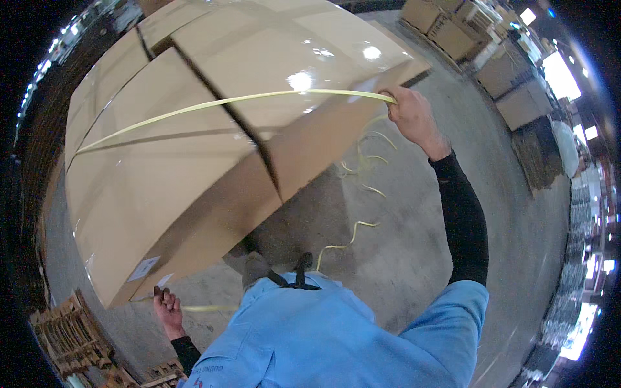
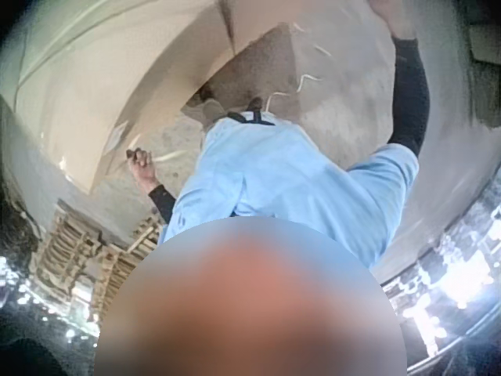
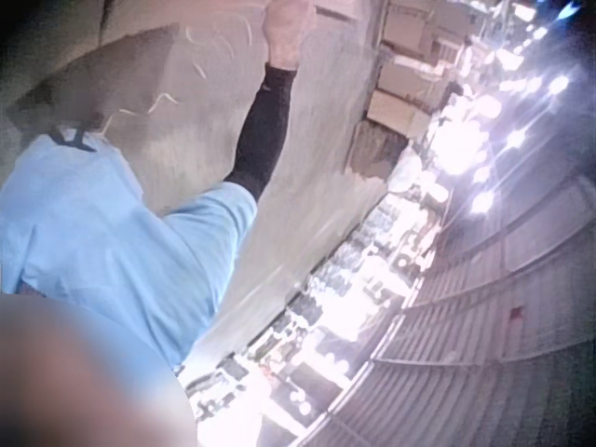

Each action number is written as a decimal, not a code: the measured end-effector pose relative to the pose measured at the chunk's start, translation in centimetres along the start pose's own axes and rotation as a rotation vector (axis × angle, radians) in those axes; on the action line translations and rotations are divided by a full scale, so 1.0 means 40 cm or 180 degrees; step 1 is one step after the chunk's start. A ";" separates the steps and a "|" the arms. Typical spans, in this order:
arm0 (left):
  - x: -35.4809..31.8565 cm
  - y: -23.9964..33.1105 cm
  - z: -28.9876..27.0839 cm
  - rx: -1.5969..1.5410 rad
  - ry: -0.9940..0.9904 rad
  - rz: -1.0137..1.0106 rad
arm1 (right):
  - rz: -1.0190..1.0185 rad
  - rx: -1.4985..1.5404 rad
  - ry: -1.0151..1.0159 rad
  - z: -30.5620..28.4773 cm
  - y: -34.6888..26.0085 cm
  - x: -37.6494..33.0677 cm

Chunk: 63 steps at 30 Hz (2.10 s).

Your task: The person secures a large cardboard box on a wooden pallet using a yellow plastic strap. They wrap the strap around the box, tie a knot, and then place small cardboard pieces over the strap to protect it.

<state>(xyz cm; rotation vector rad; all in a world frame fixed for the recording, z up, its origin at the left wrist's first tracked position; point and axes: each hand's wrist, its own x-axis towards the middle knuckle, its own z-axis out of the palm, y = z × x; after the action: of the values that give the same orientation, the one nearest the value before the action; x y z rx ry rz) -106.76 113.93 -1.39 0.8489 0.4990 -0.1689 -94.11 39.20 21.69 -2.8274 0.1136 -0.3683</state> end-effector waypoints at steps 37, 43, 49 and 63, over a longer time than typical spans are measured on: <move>0.320 -1.214 1.829 0.1699 -0.1312 0.0191 | -0.1908 0.0682 -0.0682 -0.176 0.918 0.674; 0.422 -1.273 2.064 -0.0117 0.0200 0.0938 | -0.2168 0.0695 -0.1718 -0.124 0.969 0.796; 0.549 -1.229 2.149 -0.0415 0.0906 0.1404 | -0.2284 0.0727 -0.1637 -0.102 1.004 1.024; 1.153 -1.120 2.523 0.0414 0.1314 0.2001 | -0.3117 0.1364 -0.1683 -0.047 0.977 1.728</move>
<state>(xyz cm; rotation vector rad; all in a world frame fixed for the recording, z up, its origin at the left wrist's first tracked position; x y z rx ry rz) -45.87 10.97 1.84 1.1365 0.5841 0.5670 -29.55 -6.53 28.55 -2.2458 -1.2982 0.1737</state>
